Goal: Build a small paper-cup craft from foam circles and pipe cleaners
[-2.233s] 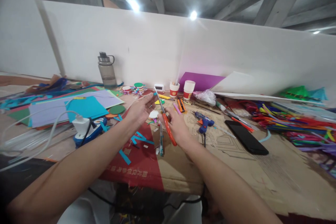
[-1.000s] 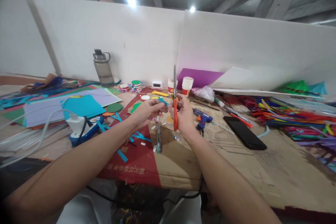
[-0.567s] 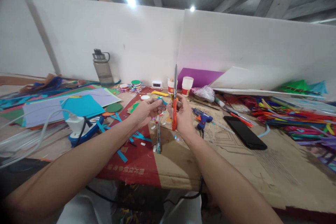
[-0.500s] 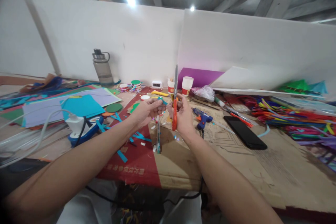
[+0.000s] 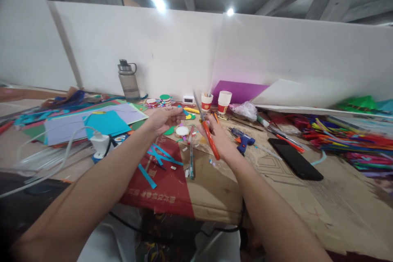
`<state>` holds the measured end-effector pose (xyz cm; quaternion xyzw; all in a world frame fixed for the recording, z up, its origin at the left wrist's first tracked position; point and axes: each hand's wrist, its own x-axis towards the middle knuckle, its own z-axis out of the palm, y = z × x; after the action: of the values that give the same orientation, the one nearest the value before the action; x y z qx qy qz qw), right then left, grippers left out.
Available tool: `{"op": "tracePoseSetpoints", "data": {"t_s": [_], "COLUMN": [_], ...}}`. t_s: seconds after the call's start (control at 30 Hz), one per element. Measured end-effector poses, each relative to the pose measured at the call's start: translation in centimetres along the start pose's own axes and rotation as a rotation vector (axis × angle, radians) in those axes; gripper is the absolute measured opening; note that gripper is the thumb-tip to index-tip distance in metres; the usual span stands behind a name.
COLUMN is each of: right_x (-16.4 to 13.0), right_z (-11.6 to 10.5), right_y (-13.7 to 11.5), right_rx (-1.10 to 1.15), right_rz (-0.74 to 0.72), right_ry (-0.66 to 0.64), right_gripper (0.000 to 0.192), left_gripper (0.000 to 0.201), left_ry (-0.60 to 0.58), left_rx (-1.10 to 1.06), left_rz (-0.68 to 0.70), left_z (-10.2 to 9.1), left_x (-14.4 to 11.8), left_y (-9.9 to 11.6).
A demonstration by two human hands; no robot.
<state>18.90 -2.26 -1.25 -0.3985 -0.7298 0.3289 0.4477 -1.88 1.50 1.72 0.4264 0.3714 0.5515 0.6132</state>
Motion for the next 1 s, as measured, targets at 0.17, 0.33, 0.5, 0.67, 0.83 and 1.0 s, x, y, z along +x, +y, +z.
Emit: {"op": "tracePoseSetpoints", "data": {"t_s": [0.17,0.33,0.5,0.67,0.83,1.0], "right_x": [-0.2,-0.6,-0.9,-1.1,-1.2,-1.1], "right_z": [-0.5,-0.6,-0.5,-0.6,-0.6,-0.5], "right_y": [-0.5,-1.5,-2.2,-2.5,-2.8,-2.7], "right_rx": [-0.109,-0.076,-0.064,-0.065,-0.045,-0.075], "right_rz": [0.155,0.309,0.304,0.307,0.316,0.310], "right_ry": [-0.183,-0.268,-0.282,-0.306,-0.321,-0.316], "right_gripper": [0.045,0.050,0.044,0.044,0.045,0.042], "left_gripper": [0.011,0.009,0.005,0.010,0.011,0.010], "left_ry": [0.143,0.179,0.145,0.147,0.157,0.181], "left_rx": [0.019,0.039,0.067,0.059,0.049,0.051], "left_rz": [0.001,-0.063,-0.058,-0.076,-0.076,-0.084], "left_z": [-1.5,-2.0,-2.4,-2.3,-2.1,-2.1], "left_x": [0.3,0.3,0.5,0.5,0.4,0.4], "left_y": [1.3,2.1,2.0,2.0,2.2,2.3]}}
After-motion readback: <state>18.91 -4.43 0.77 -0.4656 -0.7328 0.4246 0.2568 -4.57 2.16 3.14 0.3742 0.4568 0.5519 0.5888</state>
